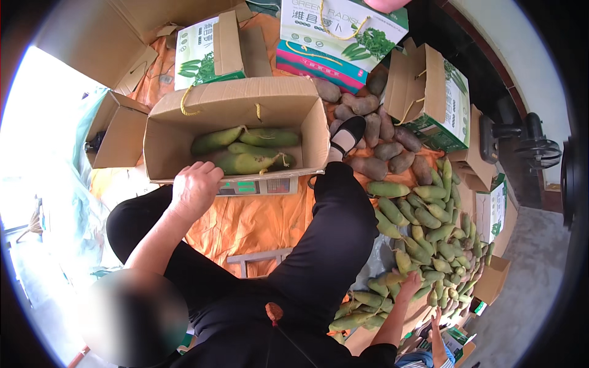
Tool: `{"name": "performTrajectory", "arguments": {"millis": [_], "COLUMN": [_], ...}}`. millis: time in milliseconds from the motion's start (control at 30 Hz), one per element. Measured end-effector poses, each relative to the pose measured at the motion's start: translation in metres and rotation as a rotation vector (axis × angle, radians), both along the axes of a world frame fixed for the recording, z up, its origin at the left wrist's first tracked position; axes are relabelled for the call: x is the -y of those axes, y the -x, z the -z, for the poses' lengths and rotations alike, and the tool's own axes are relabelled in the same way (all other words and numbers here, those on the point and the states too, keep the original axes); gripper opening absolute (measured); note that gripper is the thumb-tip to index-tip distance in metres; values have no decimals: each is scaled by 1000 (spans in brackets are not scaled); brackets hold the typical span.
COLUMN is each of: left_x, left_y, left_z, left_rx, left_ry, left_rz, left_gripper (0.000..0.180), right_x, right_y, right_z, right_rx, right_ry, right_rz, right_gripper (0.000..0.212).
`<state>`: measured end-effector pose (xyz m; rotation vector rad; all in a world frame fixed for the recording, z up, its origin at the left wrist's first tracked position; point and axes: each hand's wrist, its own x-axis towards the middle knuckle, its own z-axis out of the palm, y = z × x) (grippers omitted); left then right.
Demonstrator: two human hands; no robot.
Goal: Packing luffas into cardboard boxes and weighing them.
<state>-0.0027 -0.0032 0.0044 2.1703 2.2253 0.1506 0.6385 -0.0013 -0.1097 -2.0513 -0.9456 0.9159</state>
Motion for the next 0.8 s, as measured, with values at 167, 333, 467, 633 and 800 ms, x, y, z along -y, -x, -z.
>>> {"name": "performTrajectory", "arguments": {"millis": [167,333,467,633,800], "left_x": [-3,-2,2,1,1], "left_y": [-2,0,2,3,4], "left_z": [3,6,8,7,10], "left_rx": [56,73,80,86,81], "left_ry": [-51,-34,-15,-33,-47], "left_rz": [9,10,-10,-4,14], "left_gripper": [11,10,14,8,7], "right_x": [-64,-124,-164,-182,-178], "right_y": [112,182,262,350,461], "right_z": [-109,-192,-267,-316,-279], "right_rx": [-38,-256,-487,-726,-993], "right_ry": [-42,-541,-751,-765,-469], "right_rz": [133,-398,-620,-1028,-1033], "right_gripper": [24,28,29,28,25]}}
